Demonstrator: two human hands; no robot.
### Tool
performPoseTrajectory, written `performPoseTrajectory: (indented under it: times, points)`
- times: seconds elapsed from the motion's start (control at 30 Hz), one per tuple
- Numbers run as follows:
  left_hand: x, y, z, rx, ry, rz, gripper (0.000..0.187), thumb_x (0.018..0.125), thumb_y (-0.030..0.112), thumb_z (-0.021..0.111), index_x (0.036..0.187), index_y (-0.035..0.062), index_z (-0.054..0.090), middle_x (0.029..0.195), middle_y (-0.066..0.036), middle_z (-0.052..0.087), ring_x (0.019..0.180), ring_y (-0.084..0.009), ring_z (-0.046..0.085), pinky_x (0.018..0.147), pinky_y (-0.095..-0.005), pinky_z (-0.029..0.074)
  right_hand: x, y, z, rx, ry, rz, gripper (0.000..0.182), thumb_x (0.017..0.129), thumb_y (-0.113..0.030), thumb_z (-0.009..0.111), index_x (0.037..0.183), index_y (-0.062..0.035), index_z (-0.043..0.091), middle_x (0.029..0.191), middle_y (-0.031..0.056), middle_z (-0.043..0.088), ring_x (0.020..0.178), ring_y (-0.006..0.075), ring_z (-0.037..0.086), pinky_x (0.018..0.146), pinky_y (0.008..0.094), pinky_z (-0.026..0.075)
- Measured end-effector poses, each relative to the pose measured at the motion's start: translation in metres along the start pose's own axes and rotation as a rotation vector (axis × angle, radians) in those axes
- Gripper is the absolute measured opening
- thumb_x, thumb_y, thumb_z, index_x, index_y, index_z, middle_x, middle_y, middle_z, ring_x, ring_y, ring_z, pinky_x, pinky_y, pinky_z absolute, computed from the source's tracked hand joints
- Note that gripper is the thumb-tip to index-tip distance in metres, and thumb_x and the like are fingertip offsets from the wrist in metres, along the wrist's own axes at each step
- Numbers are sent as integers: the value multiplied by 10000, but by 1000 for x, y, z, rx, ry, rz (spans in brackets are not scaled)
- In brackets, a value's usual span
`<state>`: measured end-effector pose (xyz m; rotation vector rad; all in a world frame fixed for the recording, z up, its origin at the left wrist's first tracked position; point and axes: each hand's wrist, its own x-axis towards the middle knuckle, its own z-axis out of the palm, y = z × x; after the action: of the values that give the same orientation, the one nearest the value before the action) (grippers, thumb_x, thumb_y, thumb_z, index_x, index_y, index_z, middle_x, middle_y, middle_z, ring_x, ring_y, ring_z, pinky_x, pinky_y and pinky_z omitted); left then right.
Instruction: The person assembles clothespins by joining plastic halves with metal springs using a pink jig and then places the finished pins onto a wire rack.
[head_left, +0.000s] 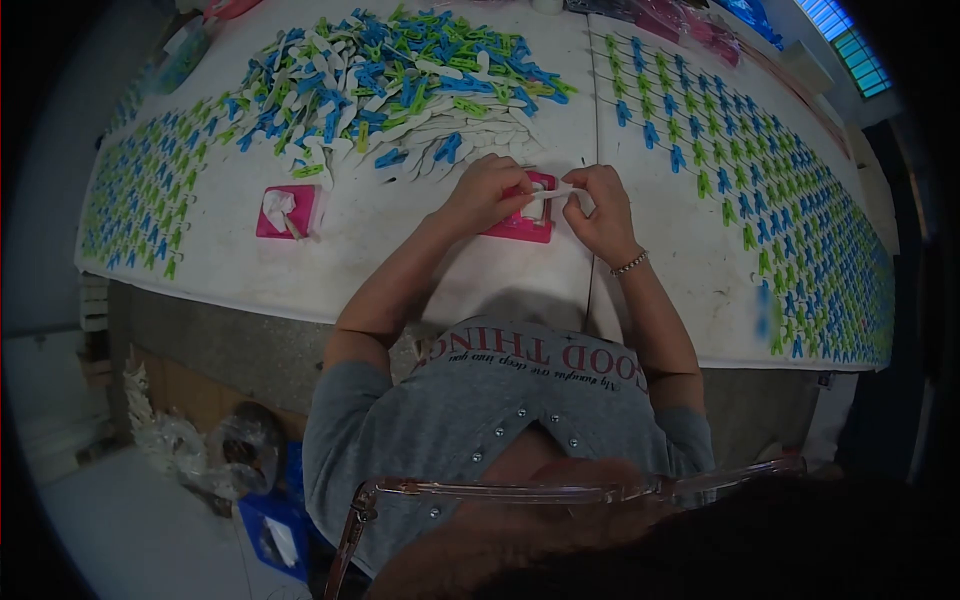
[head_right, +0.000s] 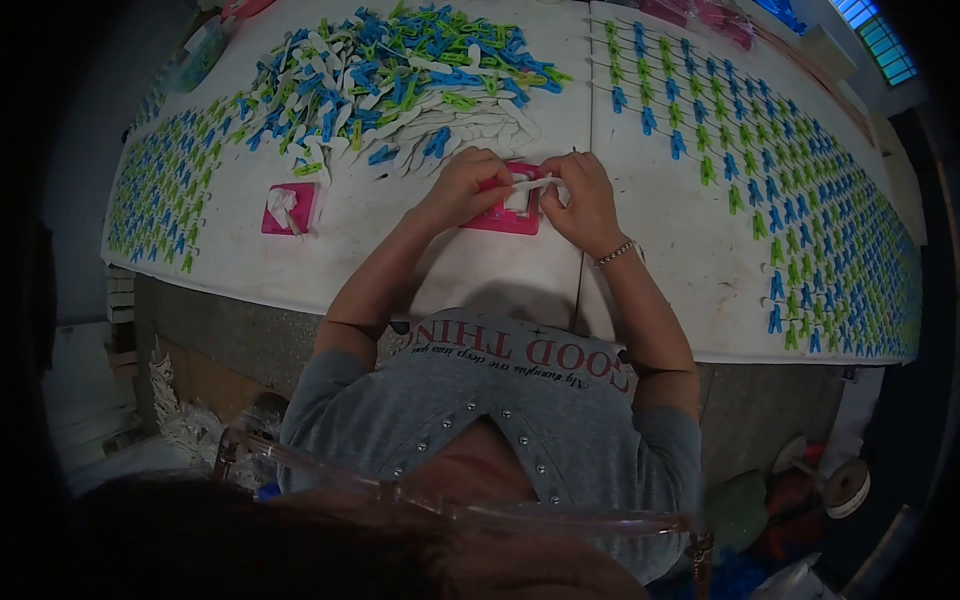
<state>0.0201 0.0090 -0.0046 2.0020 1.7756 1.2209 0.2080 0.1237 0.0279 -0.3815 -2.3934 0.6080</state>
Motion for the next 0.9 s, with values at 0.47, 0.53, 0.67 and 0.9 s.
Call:
performPoseTrajectory:
  times: [0.47, 0.53, 0.67, 0.9]
  points:
    - [-2, 7, 6, -216, 115, -87, 178, 714, 142, 721, 844, 87, 611, 905, -78, 579, 898, -266, 534, 787, -353, 431, -5, 5, 41, 712, -56, 361, 361, 752, -22, 628, 1085, -46, 490, 867, 11, 483, 825, 106, 473, 781, 248, 424]
    - [1, 16, -7, -148, 148, -20, 215, 712, 138, 720, 884, 81, 604, 917, -83, 580, 902, -270, 534, 796, -353, 429, 0, -8, 37, 613, -105, 406, 359, 761, -24, 630, 1092, -40, 491, 883, 22, 493, 825, 111, 479, 766, 247, 427]
    - [2, 31, -29, -159, 169, -59, 272, 701, 106, 691, 948, 85, 581, 905, -66, 588, 893, -271, 526, 813, -361, 413, -1, -6, 46, 537, -93, 301, 360, 755, -26, 636, 1091, -33, 507, 886, 51, 526, 818, 145, 515, 744, 274, 442]
    - [-12, 9, -27, -54, 70, -101, 243, 701, 90, 673, 928, 114, 591, 854, -34, 604, 858, -246, 516, 793, -361, 409, -10, 7, 41, 229, -148, 179, 333, 741, -5, 618, 1065, -35, 547, 892, 78, 554, 814, 199, 554, 741, 302, 466]
